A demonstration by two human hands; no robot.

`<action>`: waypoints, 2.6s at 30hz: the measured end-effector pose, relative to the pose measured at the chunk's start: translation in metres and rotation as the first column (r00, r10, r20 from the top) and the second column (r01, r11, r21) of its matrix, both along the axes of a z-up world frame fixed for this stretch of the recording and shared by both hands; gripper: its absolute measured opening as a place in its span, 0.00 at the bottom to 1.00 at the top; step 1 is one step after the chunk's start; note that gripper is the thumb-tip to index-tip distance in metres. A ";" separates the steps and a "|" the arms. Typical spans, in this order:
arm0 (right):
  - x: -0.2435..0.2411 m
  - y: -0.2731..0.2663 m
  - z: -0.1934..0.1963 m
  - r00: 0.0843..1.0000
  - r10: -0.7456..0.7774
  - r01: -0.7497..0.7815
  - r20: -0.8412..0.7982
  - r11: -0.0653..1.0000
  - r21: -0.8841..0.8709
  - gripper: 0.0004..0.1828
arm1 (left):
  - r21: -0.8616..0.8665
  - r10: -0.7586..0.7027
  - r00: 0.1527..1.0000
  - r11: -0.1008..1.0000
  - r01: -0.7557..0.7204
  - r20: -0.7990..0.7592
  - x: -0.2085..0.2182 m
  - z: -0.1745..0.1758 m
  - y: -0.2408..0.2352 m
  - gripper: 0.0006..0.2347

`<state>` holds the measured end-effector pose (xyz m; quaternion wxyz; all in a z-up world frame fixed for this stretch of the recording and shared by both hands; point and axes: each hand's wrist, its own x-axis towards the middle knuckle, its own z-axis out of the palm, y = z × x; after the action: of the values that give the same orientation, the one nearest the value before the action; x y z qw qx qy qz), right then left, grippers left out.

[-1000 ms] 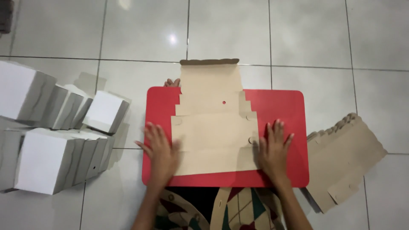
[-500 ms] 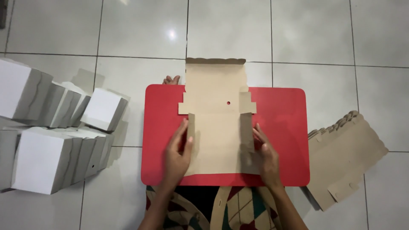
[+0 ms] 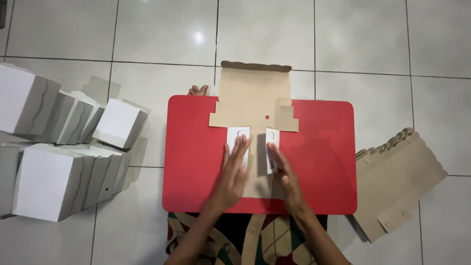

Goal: The person assembles two small white cardboard boxes from flat pre-cut pieces. They fold the sides, tuck in tabs, and secure the flaps to form the box shape. The finished boxes are placed on the floor next to a stack of similar boxes.

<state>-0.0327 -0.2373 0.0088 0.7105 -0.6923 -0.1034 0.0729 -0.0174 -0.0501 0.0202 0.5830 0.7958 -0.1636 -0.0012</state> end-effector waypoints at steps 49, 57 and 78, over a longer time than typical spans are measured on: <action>0.145 -0.073 -0.018 0.971 -0.223 0.189 0.086 0.498 -0.847 0.23 | 0.708 -0.146 0.985 0.686 0.165 -0.088 -0.010 -0.033 -0.076 0.30; 0.168 -0.040 0.031 0.983 -0.172 0.068 -0.056 0.640 -0.765 0.16 | 0.785 -0.149 0.984 0.619 0.018 0.095 -0.013 -0.048 -0.073 0.32; 0.117 -0.040 -0.002 0.896 0.025 0.349 0.443 0.577 -0.738 0.22 | 0.785 -0.249 0.968 0.607 0.128 0.034 -0.010 -0.021 -0.064 0.53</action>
<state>0.0844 -0.2772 0.0070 0.2870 -0.9424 -0.1391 -0.1012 -0.0274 -0.1142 -0.0013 0.1666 0.9451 -0.2704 -0.0772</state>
